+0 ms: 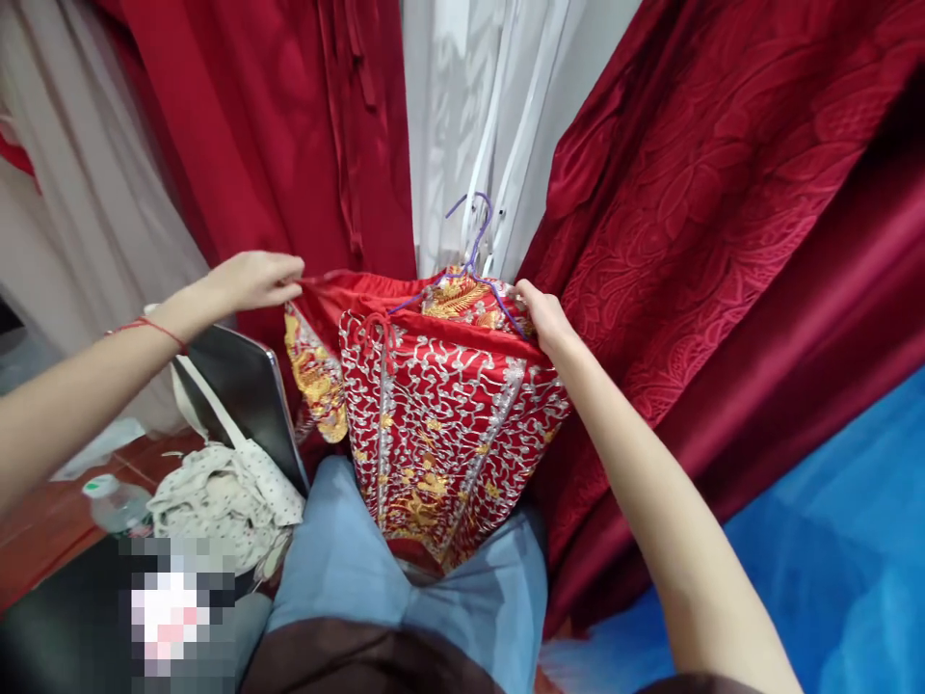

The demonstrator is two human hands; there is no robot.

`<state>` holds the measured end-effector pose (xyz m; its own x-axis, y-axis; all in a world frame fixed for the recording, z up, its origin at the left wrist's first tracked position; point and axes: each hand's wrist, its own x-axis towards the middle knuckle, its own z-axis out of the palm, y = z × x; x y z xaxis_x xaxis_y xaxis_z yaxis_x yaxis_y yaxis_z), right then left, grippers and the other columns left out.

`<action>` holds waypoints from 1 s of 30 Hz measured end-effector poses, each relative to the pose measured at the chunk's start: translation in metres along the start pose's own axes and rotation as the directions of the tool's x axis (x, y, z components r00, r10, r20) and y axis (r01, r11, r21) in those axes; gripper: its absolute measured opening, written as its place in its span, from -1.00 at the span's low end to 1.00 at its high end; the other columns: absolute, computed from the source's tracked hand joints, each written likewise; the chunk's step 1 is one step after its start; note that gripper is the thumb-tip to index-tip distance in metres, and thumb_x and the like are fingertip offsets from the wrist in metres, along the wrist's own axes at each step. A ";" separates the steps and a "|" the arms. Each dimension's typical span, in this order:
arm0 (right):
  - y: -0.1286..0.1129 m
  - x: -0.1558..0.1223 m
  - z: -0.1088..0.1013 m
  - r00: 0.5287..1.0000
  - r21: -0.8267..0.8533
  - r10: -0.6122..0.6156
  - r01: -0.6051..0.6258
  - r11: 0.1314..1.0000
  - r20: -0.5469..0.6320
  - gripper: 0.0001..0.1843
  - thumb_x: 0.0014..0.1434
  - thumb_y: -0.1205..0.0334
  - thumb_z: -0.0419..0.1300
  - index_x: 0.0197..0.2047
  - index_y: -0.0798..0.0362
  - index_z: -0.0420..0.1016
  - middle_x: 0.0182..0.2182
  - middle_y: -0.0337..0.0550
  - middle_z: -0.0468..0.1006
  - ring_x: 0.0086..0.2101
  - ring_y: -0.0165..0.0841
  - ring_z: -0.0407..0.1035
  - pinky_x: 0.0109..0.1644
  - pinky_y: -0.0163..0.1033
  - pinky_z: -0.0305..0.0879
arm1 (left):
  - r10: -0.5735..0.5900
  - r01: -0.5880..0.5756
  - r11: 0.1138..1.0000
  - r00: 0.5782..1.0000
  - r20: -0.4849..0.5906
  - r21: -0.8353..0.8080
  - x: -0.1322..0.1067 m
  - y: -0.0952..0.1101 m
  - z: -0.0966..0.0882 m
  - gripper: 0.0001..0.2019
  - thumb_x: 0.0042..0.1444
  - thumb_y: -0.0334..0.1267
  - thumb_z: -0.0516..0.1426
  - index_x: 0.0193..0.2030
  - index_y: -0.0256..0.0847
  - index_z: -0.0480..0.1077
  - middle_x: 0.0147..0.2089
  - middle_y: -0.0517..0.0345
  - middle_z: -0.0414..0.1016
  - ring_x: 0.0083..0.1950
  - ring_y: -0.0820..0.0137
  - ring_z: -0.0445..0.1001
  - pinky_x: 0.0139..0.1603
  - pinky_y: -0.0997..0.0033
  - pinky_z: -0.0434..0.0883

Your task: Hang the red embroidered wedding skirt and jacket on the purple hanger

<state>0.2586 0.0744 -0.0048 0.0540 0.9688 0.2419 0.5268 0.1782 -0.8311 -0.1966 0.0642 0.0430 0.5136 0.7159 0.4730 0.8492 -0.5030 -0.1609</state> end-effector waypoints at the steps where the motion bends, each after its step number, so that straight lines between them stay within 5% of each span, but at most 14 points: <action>1: -0.006 -0.008 -0.003 0.998 0.047 0.025 -0.022 0.999 -0.062 -0.25 0.08 -0.40 0.10 -0.01 0.10 0.53 -0.31 -0.02 0.62 -0.30 -0.18 0.48 -0.15 -0.11 0.46 | -0.068 0.063 0.995 0.996 -0.060 -0.078 0.000 0.004 0.002 -0.83 0.08 -0.34 0.07 -0.48 -0.16 0.13 -0.51 0.26 0.19 -0.45 0.48 0.09 -0.38 0.41 0.08; 3: -0.017 -0.023 -0.009 0.989 0.099 0.057 -0.043 0.994 -0.138 -0.35 -0.03 -0.32 0.30 -0.15 0.10 0.58 -0.32 -0.02 0.62 -0.33 -0.22 0.47 -0.21 -0.14 0.44 | -0.142 0.120 0.953 0.988 -0.061 -0.280 -0.002 0.014 0.006 -0.79 0.02 -0.35 0.05 -0.52 -0.15 0.06 -0.57 0.31 0.08 -0.48 0.51 0.05 -0.40 0.42 0.07; 7: -0.030 -0.041 -0.025 0.988 -0.116 0.047 -0.065 0.991 -0.148 -0.47 -0.07 -0.23 0.40 -0.36 0.13 0.57 -0.51 -0.10 0.53 -0.47 -0.33 0.36 -0.38 -0.21 0.30 | 0.045 0.082 0.761 0.983 0.178 -0.644 -0.006 0.028 0.013 -0.71 -0.03 -0.20 0.09 -0.57 -0.15 0.01 -0.60 0.34 0.01 -0.53 0.56 0.03 -0.46 0.46 0.04; 10: -0.035 -0.045 -0.029 0.982 -0.250 0.082 -0.124 0.960 -0.171 -0.56 -0.01 -0.11 0.40 -0.46 0.15 0.53 -0.61 -0.19 0.43 -0.56 -0.44 0.24 -0.48 -0.29 0.16 | 0.088 0.162 0.678 0.950 0.299 -0.717 -0.006 0.031 0.011 -0.67 -0.09 -0.15 0.17 -0.60 -0.17 0.05 -0.63 0.33 0.08 -0.55 0.57 0.08 -0.50 0.48 0.04; 14: -0.044 -0.055 -0.017 0.980 -0.177 0.135 -0.161 0.971 -0.148 -0.72 0.07 0.08 0.36 -0.42 0.17 0.55 -0.60 -0.20 0.45 -0.57 -0.47 0.25 -0.49 -0.34 0.16 | -0.194 0.154 0.444 0.978 0.074 -0.883 0.001 0.051 0.006 -0.76 -0.05 -0.20 0.13 -0.52 -0.16 0.09 -0.60 0.35 0.06 -0.57 0.59 0.02 -0.52 0.49 0.02; 16: -0.050 -0.062 -0.009 0.977 -0.107 0.175 -0.189 0.976 -0.122 -0.75 0.09 0.11 0.33 -0.41 0.16 0.56 -0.57 -0.15 0.50 -0.55 -0.43 0.31 -0.47 -0.33 0.23 | -0.217 0.137 0.364 0.974 0.059 -0.921 0.007 0.075 0.008 -0.82 -0.01 -0.22 0.09 -0.46 -0.15 0.11 -0.57 0.34 0.08 -0.57 0.58 0.02 -0.51 0.47 0.04; 17: -0.052 -0.065 -0.006 0.977 -0.083 0.186 -0.196 0.977 -0.107 -0.75 0.10 0.10 0.32 -0.40 0.14 0.55 -0.56 -0.13 0.52 -0.54 -0.41 0.33 -0.45 -0.31 0.26 | -0.131 0.155 0.410 0.985 0.110 -0.899 0.010 0.089 0.011 -0.84 -0.01 -0.23 0.09 -0.44 -0.15 0.13 -0.56 0.33 0.13 -0.55 0.56 0.08 -0.49 0.46 0.09; 19: -0.055 -0.070 -0.005 0.980 -0.078 0.190 -0.194 0.978 -0.063 -0.75 0.11 0.07 0.30 -0.40 0.11 0.56 -0.54 -0.13 0.54 -0.54 -0.39 0.35 -0.43 -0.30 0.28 | 0.070 0.182 0.659 0.951 0.301 -0.730 0.016 0.115 0.016 -0.85 -0.04 -0.26 0.13 -0.46 -0.16 0.18 -0.56 0.29 0.25 -0.52 0.50 0.22 -0.44 0.42 0.18; 21: -0.056 -0.074 -0.010 0.983 -0.159 0.184 -0.181 0.971 0.003 -0.72 0.13 0.03 0.29 -0.41 0.09 0.56 -0.56 -0.16 0.52 -0.55 -0.39 0.32 -0.44 -0.29 0.25 | 0.118 0.123 0.889 0.869 0.480 -0.442 0.023 0.135 0.018 -0.87 -0.06 -0.28 0.15 -0.51 -0.18 0.25 -0.56 0.22 0.33 -0.50 0.43 0.30 -0.41 0.37 0.21; 22: -0.055 -0.077 -0.014 0.982 -0.225 0.180 -0.164 0.960 0.052 -0.69 0.13 0.00 0.28 -0.43 0.09 0.56 -0.58 -0.18 0.50 -0.56 -0.40 0.30 -0.45 -0.29 0.23 | 0.090 0.085 0.945 0.862 0.499 -0.317 0.025 0.143 0.016 -0.88 -0.04 -0.27 0.16 -0.51 -0.19 0.30 -0.53 0.17 0.38 -0.47 0.39 0.34 -0.39 0.35 0.22; 24: -0.052 -0.082 -0.021 0.979 -0.346 0.145 -0.089 0.934 0.140 -0.60 0.14 -0.10 0.26 -0.46 0.10 0.55 -0.59 -0.19 0.47 -0.56 -0.41 0.28 -0.45 -0.29 0.20 | 0.033 0.039 0.982 0.929 0.370 -0.184 0.031 0.158 0.010 -0.88 0.06 -0.24 0.11 -0.41 -0.22 0.41 -0.41 0.05 0.49 -0.38 0.30 0.43 -0.34 0.30 0.27; 26: -0.051 -0.089 -0.022 0.973 -0.385 0.060 0.031 0.922 0.222 -0.52 0.17 -0.19 0.20 -0.43 0.10 0.55 -0.54 -0.17 0.50 -0.51 -0.39 0.31 -0.41 -0.29 0.21 | 0.050 -0.032 0.983 0.994 0.095 -0.182 0.039 0.177 0.002 -0.77 0.18 -0.23 0.02 -0.20 -0.26 0.46 -0.21 -0.08 0.55 -0.21 0.19 0.51 -0.21 0.23 0.34; 28: -0.052 -0.095 -0.017 0.957 -0.372 -0.048 0.158 0.915 0.287 -0.44 0.20 -0.26 0.11 -0.37 0.11 0.55 -0.50 -0.17 0.51 -0.46 -0.38 0.32 -0.37 -0.29 0.22 | 0.150 -0.177 0.966 0.978 -0.148 -0.189 0.051 0.198 -0.001 -0.67 0.25 -0.23 -0.03 0.01 -0.34 0.41 0.01 -0.20 0.52 0.01 0.10 0.50 0.00 0.15 0.37; 30: -0.054 -0.100 -0.010 0.934 -0.359 -0.126 0.249 0.900 0.333 -0.38 0.21 -0.31 0.06 -0.37 0.13 0.53 -0.50 -0.18 0.49 -0.46 -0.39 0.29 -0.36 -0.28 0.20 | 0.275 -0.336 0.923 0.917 -0.289 -0.187 0.067 0.217 0.003 -0.59 0.27 -0.22 -0.03 0.18 -0.37 0.31 0.20 -0.25 0.42 0.21 0.06 0.40 0.20 0.12 0.29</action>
<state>0.2335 -0.0337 0.0213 -0.2986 0.9402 0.1639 0.7917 0.3399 -0.5077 0.0227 0.0047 0.0374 0.6690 0.3777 0.6401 0.5884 -0.7954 -0.1457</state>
